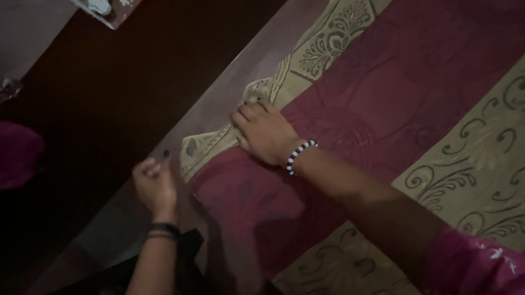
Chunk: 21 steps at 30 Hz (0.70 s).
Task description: The person smooths a patterned bed sheet on a bed by hand, pressing and tucking the edges along the sides and corners. The sheet is adjusted repeatedly to remove wrinkles and align the pattern.
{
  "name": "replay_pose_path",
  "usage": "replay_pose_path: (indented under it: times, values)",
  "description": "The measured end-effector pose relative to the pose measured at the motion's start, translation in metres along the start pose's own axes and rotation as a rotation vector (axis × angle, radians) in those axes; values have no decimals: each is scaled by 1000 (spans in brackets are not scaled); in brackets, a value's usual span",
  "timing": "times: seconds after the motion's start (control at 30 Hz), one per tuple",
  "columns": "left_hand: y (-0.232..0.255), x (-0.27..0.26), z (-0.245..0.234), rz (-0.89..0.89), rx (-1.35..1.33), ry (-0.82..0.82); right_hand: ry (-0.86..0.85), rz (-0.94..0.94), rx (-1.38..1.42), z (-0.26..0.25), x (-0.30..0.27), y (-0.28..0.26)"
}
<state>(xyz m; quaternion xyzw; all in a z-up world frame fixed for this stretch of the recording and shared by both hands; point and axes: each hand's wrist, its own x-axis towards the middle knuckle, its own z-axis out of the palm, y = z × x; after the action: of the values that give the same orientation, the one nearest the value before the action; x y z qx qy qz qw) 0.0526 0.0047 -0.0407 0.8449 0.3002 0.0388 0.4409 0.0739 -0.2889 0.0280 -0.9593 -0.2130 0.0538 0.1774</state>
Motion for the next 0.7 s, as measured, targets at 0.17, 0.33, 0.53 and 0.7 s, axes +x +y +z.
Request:
replay_pose_path:
  times: [0.17, 0.33, 0.53, 0.7]
  values:
    - [-19, -53, -27, -482, -135, -310, -49, 22, -134, -8, -6, -9]
    - [-4, -93, -33, -599, -401, -455, -119, 45, -64, -17, -2, -8]
    - [29, -92, -8, -553, -509, -496, -155, 79, -96, -4, 8, 1]
    - [65, -97, -3, -588, -816, -652, -253, 158, -16, -5, 16, 1]
